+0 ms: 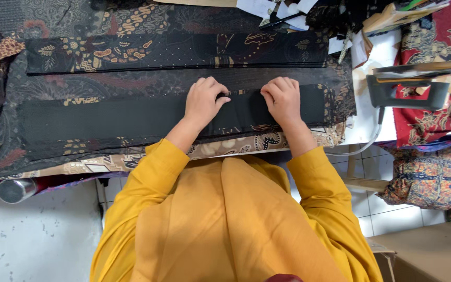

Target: The person irons a long piece of dark patterned fabric on a table. They repeatedly fold the fabric, press it with an iron, and adjust its position to smooth out wrinkles.

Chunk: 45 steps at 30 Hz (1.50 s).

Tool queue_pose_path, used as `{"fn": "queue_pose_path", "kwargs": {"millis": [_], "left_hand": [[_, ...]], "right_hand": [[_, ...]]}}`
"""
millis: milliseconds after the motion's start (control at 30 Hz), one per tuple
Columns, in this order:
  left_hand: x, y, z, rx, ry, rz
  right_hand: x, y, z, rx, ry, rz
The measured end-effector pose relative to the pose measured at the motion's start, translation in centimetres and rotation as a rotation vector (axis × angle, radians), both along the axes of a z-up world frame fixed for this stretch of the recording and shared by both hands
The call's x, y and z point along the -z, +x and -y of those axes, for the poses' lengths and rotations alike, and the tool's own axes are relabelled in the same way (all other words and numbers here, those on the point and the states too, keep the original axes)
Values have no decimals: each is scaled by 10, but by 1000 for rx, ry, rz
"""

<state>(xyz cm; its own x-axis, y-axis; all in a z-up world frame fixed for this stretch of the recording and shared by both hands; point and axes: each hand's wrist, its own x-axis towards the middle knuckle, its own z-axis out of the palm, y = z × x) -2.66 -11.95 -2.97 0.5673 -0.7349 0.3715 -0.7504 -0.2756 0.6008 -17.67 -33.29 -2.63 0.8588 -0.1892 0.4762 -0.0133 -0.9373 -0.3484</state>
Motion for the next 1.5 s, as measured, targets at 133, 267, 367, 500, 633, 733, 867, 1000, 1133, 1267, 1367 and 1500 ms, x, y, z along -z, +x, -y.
{"fn": "queue_pose_path", "kwargs": {"millis": [133,267,367,500,633,733,867,1000,1133,1267,1367,1500], "left_hand": [[7,-1,-1,19,-54,52],[8,-6,-6,72,-91,135],[5,-6,-7,79,-103,168],[5,-5,-6,79,-67,167],[7,-7,-6,114,-69,198],[6,-6,-5,162,-67,289],[6,-8,-9,202,-42,392],[4,-10,-12,247,23,458],[-1,-11,-13,285,125,501],[-6,-13,-10,337,176,535],[-7,-25,3,363,208,521],[-3,-55,34,362,474,495]], "right_hand": [[-7,-4,-4,-74,-35,88],[-6,5,-11,-152,-62,39],[0,8,2,-179,-61,-116],[3,-14,59,-103,-62,-241],[-3,-57,119,32,-67,-288],[-2,-79,128,104,-180,-171],[0,-91,114,85,-303,-24],[-2,-93,102,80,-415,17],[-8,-96,100,51,-397,1],[-11,-101,99,67,-347,-8],[-11,-107,94,122,-339,-34],[-8,-116,86,198,-324,-64]]}}
